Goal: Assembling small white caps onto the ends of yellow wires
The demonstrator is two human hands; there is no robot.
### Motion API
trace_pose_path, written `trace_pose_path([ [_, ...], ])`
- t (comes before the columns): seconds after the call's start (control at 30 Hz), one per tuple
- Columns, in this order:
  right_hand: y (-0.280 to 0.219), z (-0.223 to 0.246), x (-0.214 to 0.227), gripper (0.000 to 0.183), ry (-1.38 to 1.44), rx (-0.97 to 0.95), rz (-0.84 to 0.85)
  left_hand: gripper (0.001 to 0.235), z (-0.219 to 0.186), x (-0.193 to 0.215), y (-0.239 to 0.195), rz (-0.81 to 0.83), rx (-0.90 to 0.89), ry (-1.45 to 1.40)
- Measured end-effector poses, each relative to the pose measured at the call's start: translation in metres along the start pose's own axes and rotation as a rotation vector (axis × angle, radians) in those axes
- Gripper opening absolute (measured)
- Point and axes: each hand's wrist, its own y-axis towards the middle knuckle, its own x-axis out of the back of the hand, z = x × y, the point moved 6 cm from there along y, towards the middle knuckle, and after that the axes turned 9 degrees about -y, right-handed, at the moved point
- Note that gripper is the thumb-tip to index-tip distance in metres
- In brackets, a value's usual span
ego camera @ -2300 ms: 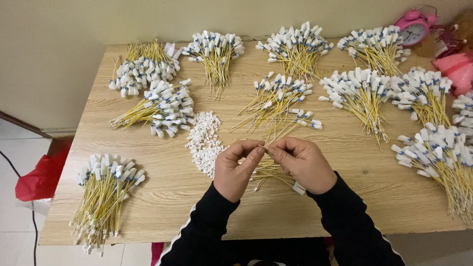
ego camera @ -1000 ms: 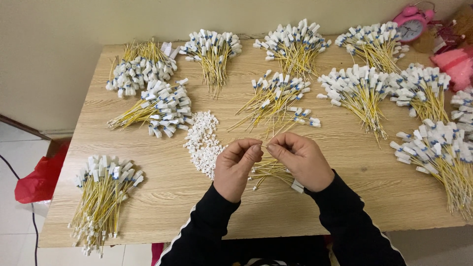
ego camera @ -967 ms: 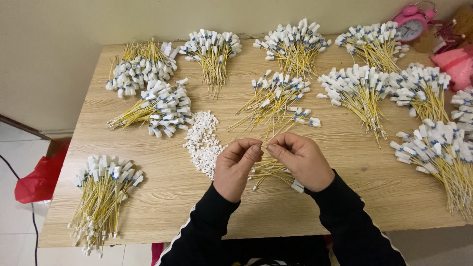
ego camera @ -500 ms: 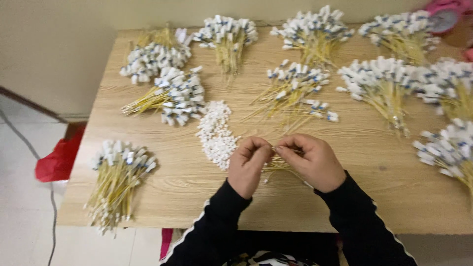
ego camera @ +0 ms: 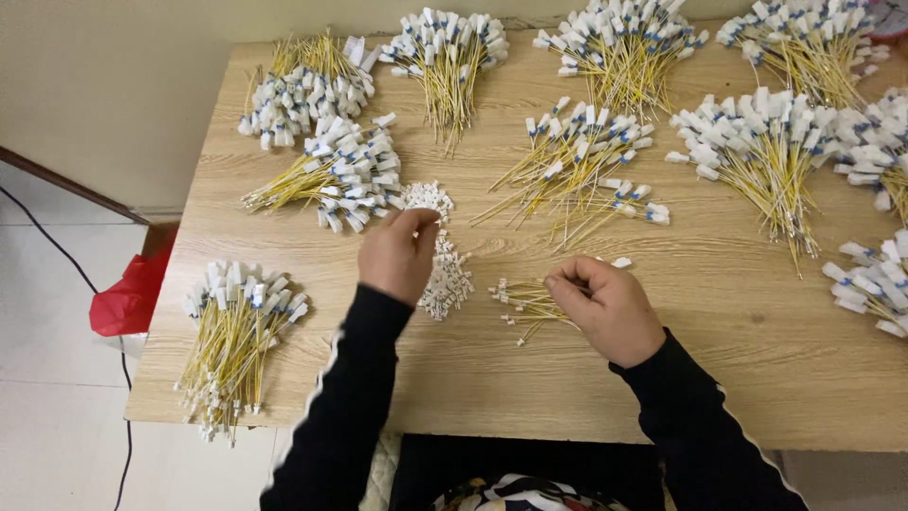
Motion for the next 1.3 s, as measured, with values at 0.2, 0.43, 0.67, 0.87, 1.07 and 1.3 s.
trace_pose_path([
  [0.2, 0.002, -0.004, -0.001, 0.011, -0.017, -0.022, 0.003, 0.02, 0.012, -0.045, 0.015, 0.278, -0.118, 0.388],
  [0.43, 0.003, 0.012, 0.006, 0.01, 0.028, -0.029, -0.012, 0.028, -0.01, -0.071, -0.004, 0.46, -0.094, 0.484],
  [0.67, 0.003, 0.014, 0.011, 0.009, 0.092, 0.018, -0.028, 0.015, -0.016, -0.071, -0.005, 0.238, -0.203, 0.353],
  [0.87, -0.001, 0.027, 0.017, 0.009, 0.103, 0.035, -0.038, 0.013, -0.066, -0.034, -0.018, 0.19, 0.285, -0.843],
  [1.07, -0.005, 0.042, 0.018, 0.01, 0.074, 0.043, -0.022, 0.017, -0.085, -0.048, -0.052, 0.162, 0.547, -1.566],
  [1.3, -0.014, 0.061, 0.02, 0.01, 0.078, 0.05, -0.014, 0.023, -0.084, -0.076, -0.076, 0.253, 0.697, -1.802],
])
